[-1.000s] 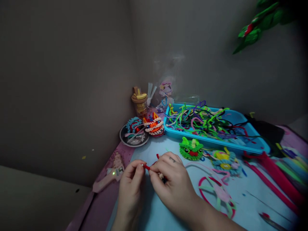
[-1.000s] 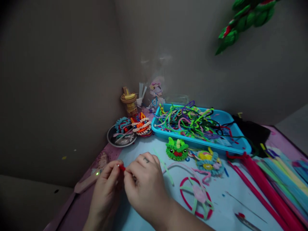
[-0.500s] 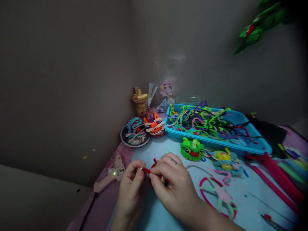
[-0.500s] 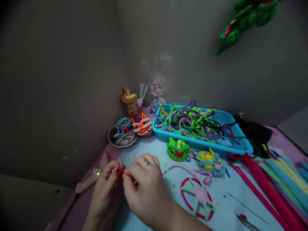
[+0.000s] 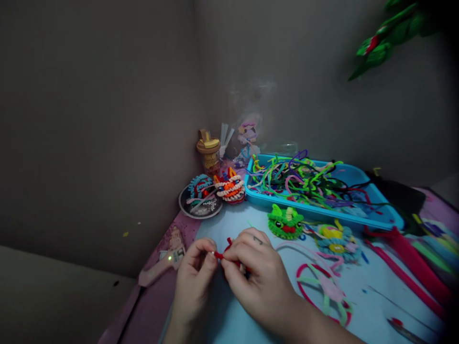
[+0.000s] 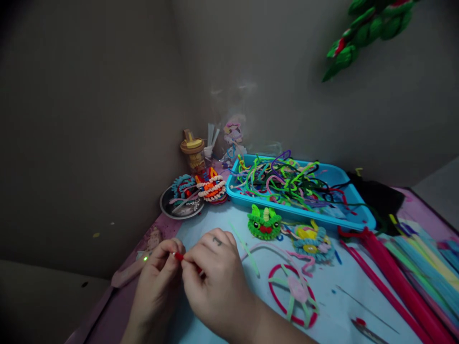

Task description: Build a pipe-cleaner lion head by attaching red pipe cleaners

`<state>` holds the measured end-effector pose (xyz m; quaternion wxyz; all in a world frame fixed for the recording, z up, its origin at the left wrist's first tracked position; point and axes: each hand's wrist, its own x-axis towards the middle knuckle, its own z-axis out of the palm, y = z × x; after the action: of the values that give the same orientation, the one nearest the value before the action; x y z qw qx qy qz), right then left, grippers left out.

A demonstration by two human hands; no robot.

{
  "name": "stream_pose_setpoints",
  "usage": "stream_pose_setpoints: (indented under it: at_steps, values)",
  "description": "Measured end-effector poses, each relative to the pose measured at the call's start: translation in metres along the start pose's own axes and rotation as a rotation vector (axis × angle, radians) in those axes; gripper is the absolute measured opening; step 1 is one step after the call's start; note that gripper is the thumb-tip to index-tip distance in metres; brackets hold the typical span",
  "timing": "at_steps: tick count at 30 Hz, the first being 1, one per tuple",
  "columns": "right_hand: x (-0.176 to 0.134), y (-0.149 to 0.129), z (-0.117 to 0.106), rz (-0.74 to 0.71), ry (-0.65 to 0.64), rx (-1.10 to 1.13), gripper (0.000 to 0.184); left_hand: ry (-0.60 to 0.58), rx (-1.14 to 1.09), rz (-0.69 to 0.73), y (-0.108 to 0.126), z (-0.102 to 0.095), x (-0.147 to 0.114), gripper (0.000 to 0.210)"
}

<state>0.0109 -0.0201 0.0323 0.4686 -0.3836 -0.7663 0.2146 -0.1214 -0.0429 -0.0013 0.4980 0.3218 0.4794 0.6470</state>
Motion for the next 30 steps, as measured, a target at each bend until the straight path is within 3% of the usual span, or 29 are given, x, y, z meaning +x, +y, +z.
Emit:
stream_pose_setpoints:
  at_steps: [6, 18, 25, 30]
  values:
    - [0.000, 0.002, -0.001, -0.012, -0.037, 0.001, 0.020, -0.051, 0.085, 0.087, 0.001, -0.005, 0.002, 0.019]
    - [0.003, 0.001, -0.007, -0.009, -0.114, -0.008, 0.019, -0.106, 0.458, 0.400, 0.020, -0.006, 0.000, 0.009]
    - [0.003, 0.003, -0.004, 0.039, -0.094, 0.094, 0.017, -0.097, 0.327, 0.248, 0.016, -0.007, 0.001, 0.004]
    - [0.002, 0.004, -0.003, 0.059, -0.091, 0.103, 0.015, -0.111, 0.290, 0.302, 0.012, -0.008, 0.000, 0.009]
